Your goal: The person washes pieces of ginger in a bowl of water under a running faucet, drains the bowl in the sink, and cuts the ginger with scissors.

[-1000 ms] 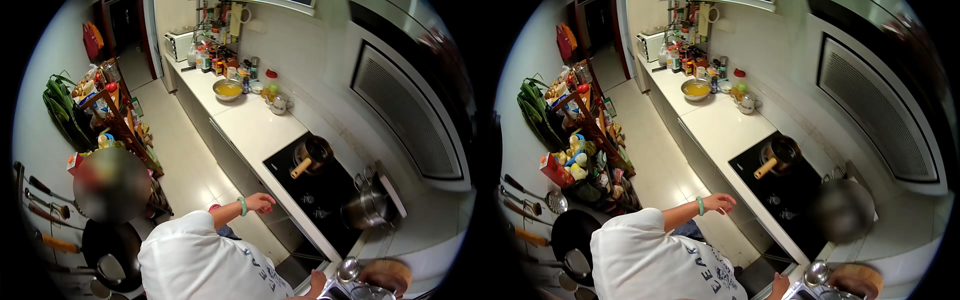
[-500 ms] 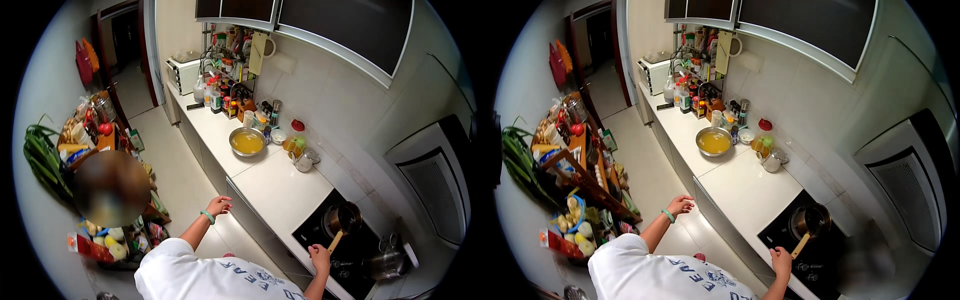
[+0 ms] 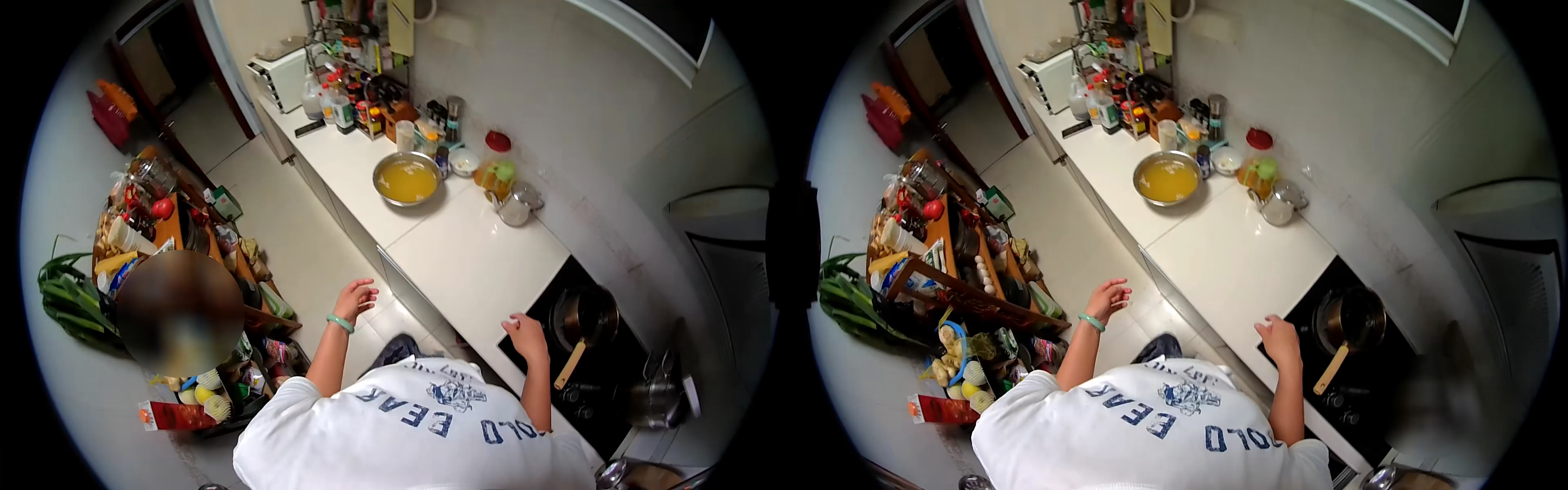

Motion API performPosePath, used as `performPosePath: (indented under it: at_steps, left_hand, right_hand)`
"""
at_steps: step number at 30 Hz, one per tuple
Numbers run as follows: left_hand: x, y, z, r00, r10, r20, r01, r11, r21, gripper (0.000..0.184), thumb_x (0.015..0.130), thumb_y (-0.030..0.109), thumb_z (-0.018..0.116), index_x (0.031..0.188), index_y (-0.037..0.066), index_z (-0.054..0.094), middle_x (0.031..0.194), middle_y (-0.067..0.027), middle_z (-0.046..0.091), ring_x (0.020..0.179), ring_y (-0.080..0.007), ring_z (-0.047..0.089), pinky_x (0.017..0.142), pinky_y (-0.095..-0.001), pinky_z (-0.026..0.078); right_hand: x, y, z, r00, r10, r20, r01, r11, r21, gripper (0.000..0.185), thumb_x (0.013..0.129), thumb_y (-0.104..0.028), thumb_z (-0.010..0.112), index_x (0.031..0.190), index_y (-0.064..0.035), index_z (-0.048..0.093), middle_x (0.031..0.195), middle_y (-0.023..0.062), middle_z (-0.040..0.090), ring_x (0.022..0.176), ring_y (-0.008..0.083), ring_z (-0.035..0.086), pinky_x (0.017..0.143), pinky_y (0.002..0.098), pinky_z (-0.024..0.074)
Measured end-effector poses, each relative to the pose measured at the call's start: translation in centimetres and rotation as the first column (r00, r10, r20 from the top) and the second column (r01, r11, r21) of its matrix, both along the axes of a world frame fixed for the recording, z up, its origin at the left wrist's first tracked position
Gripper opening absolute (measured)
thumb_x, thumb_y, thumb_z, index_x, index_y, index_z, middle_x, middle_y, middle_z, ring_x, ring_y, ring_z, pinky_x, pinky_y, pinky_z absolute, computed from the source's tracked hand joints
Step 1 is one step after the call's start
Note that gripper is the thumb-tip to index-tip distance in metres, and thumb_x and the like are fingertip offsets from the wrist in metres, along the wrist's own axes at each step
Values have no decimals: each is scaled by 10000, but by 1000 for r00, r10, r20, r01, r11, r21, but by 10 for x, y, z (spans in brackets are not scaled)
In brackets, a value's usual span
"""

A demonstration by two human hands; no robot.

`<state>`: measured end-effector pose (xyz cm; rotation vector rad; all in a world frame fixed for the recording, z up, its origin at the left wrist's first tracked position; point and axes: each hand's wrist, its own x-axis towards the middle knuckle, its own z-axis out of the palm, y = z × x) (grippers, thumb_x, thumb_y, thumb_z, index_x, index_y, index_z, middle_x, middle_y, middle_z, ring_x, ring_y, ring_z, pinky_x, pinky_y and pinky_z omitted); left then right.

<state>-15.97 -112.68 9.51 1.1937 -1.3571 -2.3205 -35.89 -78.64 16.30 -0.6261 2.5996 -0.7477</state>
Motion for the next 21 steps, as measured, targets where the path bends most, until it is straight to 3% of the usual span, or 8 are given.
performPosePath:
  at_steps: [4,7,9,11,13,16,18,21]
  left_hand:
    - [-26,-11,-9,998,-30,48,30,1000,5,259,851,97,476,1103,61,525,873,-57,632,724,-107,586,661,-249,498]
    - [-51,-13,-12,982,-171,83,172,985,-7,264,864,122,470,1117,90,539,871,-63,640,728,-113,592,648,-249,499]
    - [-74,-28,-30,952,-298,76,299,954,-5,288,870,133,476,1151,104,534,878,-70,639,745,-119,596,634,-251,497]
    - [-92,-43,-35,921,-383,68,379,923,60,295,865,118,485,1155,80,523,890,-82,622,746,-137,575,625,-251,480]
    - [-104,-53,-30,822,-566,63,554,821,142,294,858,129,501,1146,73,518,882,-81,606,741,-138,550,643,-257,463]
    - [-128,-52,-28,490,-870,57,852,492,180,303,838,158,544,1131,79,523,885,-74,603,739,-134,541,666,-269,443]
    - [-142,-40,-14,284,-940,190,944,308,114,293,835,153,538,1120,88,534,897,-65,613,733,-125,542,651,-255,440]
    - [-195,-23,-20,-54,-963,266,999,-53,13,288,836,144,520,1119,93,540,900,-57,619,733,-107,536,638,-229,431]
  right_hand:
    - [-9,-8,-17,997,-37,71,33,998,49,360,774,-256,647,1015,8,606,850,198,631,804,325,614,718,360,481]
    - [1,1,-41,988,-133,80,136,990,-33,365,767,-279,653,1003,-3,611,879,206,630,832,338,609,734,382,484]
    - [9,-7,-60,976,-185,113,183,983,29,405,785,-329,629,1040,-17,597,883,194,635,842,342,609,740,400,485]
    - [17,-30,-75,964,-261,58,258,965,53,397,796,-369,618,925,6,615,847,199,624,838,353,608,701,430,485]
    - [25,-49,-75,937,-350,12,348,935,64,374,800,-350,615,800,23,638,774,188,633,769,351,622,670,428,495]
    - [62,-39,-42,843,-505,184,498,863,86,379,802,-351,609,935,3,581,893,191,621,897,357,591,765,443,464]
    - [100,-28,-57,765,-641,67,645,760,-82,398,806,-369,602,959,-2,580,899,186,620,921,358,581,769,438,468]
    - [154,-10,-87,511,-845,157,837,530,135,391,788,-368,613,965,-20,589,883,183,613,889,360,579,752,455,466]
